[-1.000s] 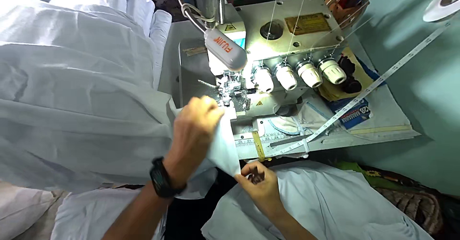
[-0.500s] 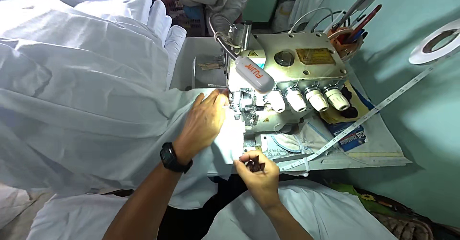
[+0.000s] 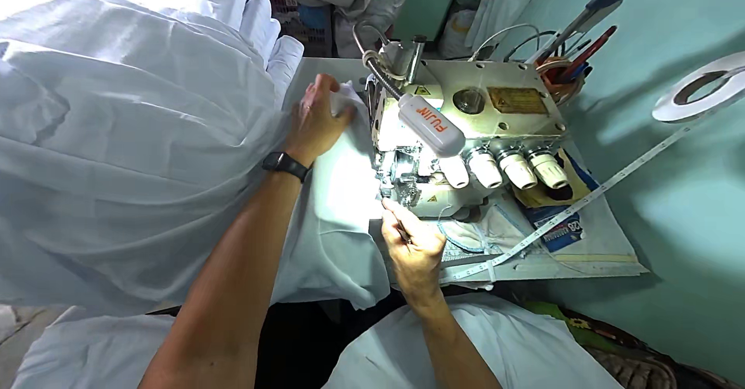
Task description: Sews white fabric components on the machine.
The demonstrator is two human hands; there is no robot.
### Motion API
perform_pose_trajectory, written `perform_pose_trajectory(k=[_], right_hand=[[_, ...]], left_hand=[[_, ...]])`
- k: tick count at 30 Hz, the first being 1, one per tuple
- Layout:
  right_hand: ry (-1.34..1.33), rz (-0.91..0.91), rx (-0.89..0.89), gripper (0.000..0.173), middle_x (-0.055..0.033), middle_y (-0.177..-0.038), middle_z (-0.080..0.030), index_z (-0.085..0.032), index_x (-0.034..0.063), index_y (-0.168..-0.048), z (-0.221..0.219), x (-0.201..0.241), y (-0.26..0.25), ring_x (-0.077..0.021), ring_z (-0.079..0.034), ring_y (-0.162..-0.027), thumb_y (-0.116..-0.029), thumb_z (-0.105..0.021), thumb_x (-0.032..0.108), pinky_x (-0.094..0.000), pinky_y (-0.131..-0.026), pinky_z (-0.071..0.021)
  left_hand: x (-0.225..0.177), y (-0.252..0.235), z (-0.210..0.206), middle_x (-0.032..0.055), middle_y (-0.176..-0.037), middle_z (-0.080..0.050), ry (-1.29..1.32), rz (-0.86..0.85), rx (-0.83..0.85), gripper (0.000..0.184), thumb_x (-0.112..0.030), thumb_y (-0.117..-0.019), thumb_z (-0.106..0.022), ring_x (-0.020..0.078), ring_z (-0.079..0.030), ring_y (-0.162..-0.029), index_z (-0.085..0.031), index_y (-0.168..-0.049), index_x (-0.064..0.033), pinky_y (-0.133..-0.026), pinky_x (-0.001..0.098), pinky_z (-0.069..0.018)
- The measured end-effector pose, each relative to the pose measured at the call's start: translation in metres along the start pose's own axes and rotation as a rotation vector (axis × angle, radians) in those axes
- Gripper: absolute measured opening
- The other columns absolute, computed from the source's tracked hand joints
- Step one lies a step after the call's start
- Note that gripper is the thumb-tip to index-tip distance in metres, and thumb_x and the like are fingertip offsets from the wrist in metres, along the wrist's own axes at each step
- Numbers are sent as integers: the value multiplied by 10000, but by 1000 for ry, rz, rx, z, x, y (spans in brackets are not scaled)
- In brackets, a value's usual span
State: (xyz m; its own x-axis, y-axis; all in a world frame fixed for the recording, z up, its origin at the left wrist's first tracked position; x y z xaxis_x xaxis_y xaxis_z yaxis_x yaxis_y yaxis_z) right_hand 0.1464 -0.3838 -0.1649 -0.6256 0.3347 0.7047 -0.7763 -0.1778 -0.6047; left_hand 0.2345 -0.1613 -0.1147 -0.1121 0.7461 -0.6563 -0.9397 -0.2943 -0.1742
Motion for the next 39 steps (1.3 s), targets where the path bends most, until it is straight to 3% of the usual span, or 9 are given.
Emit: perform_pose_trajectory(k=[5, 10, 14, 18, 23, 31, 34, 37, 39], right_hand=[[-255, 50, 151, 148, -108, -740, -720, -741, -88, -873, 16, -2, 27, 19, -632, -648, -900, -642, 18, -96, -664, -514], [-82, 19, 291, 156, -118, -741, -730, -759, -56, -885, 40, -34, 57, -47, -652, -630, -888, -641, 46, -149, -646, -526], [-74, -23, 329, 343, -77, -667, -651, -750, -64, -976, 48, -30, 56, -26, -509, -546, -898, -712, 268, -160, -541, -431], [-41, 102, 366, 730, -81, -677, -607, -687, -56, -1050, 39, 4, 50, -93, -527, -571, -1018, -441, 630, -228, -549, -448], [-99, 390, 316, 260, -140, -879, -655, -645, -6, -1066, 24, 28, 57, -182, -637, -826, -1046, -594, 249, -237, -773, -512], [-20, 566, 262, 192, -140, -793, -698, -730, -45, -972, 6, 54, 58, -196, -611, -655, -1000, -632, 117, -273, -595, -461], [-128, 427, 331, 214, -134, -778, -708, -740, -42, -930, 13, 54, 51, -161, -667, -688, -999, -627, 126, -235, -645, -534], [-133, 154, 361, 234, -119, -816, -707, -738, -36, -937, 32, 27, 41, -88, -631, -695, -931, -702, 194, -187, -637, -522], [17, 30, 351, 457, -163, -886, -713, -723, -79, -1072, 38, 2, 40, -177, -627, -706, -848, -782, 315, -307, -620, -504]], left_hand=[[6, 12, 11, 300, -1296, -617, 207, 183, -205, 564, -156, -985, -640, 369, -624, -1202, -412, -1436, 95, -1036, 490, -484], [-17, 108, 45, 200, -1244, -633, 255, -211, -389, 656, -123, -976, -619, 116, -666, -1014, -291, -1499, 99, -889, 287, -559], [-7, 198, 34, 127, -1014, -689, 41, -631, -254, 153, -102, -1010, -608, 157, -654, -984, -676, -1107, -6, -892, 256, -521], [3, 253, 17, 118, -1027, -668, -86, -725, -262, 134, -58, -1038, -554, 202, -644, -955, -656, -1125, -51, -879, 266, -522], [-3, 290, 12, 120, -1033, -627, -62, -601, -375, 93, -38, -1025, -580, 171, -642, -982, -622, -1106, -24, -912, 225, -525], [-18, 303, 4, 112, -1047, -632, 37, -539, -429, 71, -11, -1010, -592, 132, -644, -1027, -633, -1067, 1, -952, 198, -515], [-26, 312, -2, 134, -1027, -681, 96, -456, -231, 99, -91, -1007, -630, 168, -674, -1021, -680, -1019, -6, -949, 234, -536], [-37, 316, -16, 230, -1289, -673, -52, -278, 200, 331, -337, -889, -722, 391, -657, -1197, -782, -1039, -49, -996, 525, -528], [-47, 305, -23, 220, -1362, -638, -129, -270, 127, 309, -293, -963, -633, 416, -618, -1257, -752, -1144, -73, -1019, 592, -489]])
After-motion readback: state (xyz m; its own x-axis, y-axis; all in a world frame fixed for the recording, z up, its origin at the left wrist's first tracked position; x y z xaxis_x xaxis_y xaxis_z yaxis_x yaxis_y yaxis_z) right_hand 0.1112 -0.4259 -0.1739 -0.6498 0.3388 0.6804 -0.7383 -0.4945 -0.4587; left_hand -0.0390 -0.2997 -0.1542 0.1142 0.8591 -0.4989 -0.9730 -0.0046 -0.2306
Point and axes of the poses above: each hand's wrist, its own y-axis away from the middle knuckle, its own z-axis out of the back of the hand, x = y × z, the point moved 2 cm from there along -y, towards the middle knuckle
